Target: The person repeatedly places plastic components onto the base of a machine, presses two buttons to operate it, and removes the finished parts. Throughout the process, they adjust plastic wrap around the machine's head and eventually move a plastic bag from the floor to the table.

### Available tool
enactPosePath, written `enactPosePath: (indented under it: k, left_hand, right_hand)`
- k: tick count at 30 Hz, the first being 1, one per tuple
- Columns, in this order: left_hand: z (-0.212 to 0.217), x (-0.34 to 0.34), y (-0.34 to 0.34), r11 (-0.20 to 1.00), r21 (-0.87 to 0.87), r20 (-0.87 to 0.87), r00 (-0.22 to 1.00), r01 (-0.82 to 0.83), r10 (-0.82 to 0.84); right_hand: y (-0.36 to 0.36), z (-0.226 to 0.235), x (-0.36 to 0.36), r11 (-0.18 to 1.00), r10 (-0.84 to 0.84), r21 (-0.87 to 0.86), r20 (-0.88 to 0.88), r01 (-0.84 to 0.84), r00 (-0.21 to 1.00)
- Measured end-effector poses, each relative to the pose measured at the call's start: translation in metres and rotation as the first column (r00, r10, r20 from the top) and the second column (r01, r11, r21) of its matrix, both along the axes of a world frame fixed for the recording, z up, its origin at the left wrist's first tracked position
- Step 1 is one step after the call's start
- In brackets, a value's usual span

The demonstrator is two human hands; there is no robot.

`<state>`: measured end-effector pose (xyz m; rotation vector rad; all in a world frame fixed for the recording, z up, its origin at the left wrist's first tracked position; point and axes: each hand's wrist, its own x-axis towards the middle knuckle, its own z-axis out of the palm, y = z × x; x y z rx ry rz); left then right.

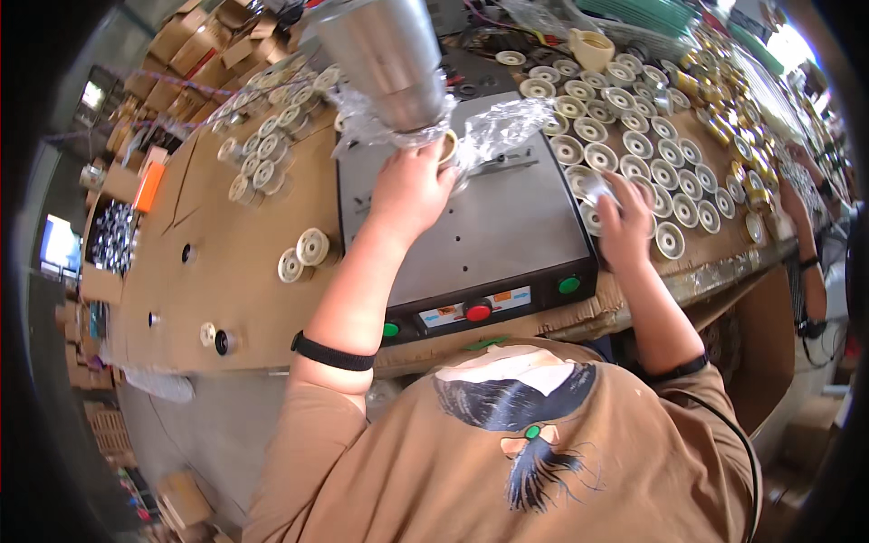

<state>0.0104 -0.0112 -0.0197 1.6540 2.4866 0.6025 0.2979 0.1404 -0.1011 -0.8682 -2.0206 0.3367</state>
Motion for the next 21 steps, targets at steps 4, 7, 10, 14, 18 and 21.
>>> enactPosePath:
  k: [4,7,10,14,18,21]
  left_hand:
    - [0.0,0.004,-0.036,0.994,0.081,-0.228,0.972,0.077,-0.057]
    - [-0.011,0.007,-0.091,0.984,0.164,-0.031,0.998,0.064,-0.059]
    - [-0.021,0.015,-0.168,0.948,-0.308,0.031,0.997,0.083,-0.077]
    - [-0.033,0.023,-0.19,0.966,-0.257,-0.037,0.999,-0.041,0.032]
    - [-0.077,-0.043,-0.193,0.944,0.276,0.44,0.897,-0.183,0.045]
    - [-0.078,-0.1,-0.191,0.942,0.166,-0.018,0.954,-0.292,0.299]
  right_hand:
    - [0.002,-0.012,0.04,0.988,-0.064,0.156,0.402,0.001,0.913]
    - [0.005,-0.023,0.047,0.989,0.066,0.094,0.406,-0.114,0.912]
    - [-0.016,0.007,0.041,0.809,0.576,-0.041,0.253,-0.586,0.778]
    - [-0.032,0.009,0.035,0.764,0.641,-0.232,0.377,-0.601,0.669]
    - [-0.038,0.011,0.034,0.785,0.619,-0.237,0.345,-0.573,0.705]
    - [-0.041,0.014,0.028,0.797,0.603,-0.215,0.34,-0.565,0.721]
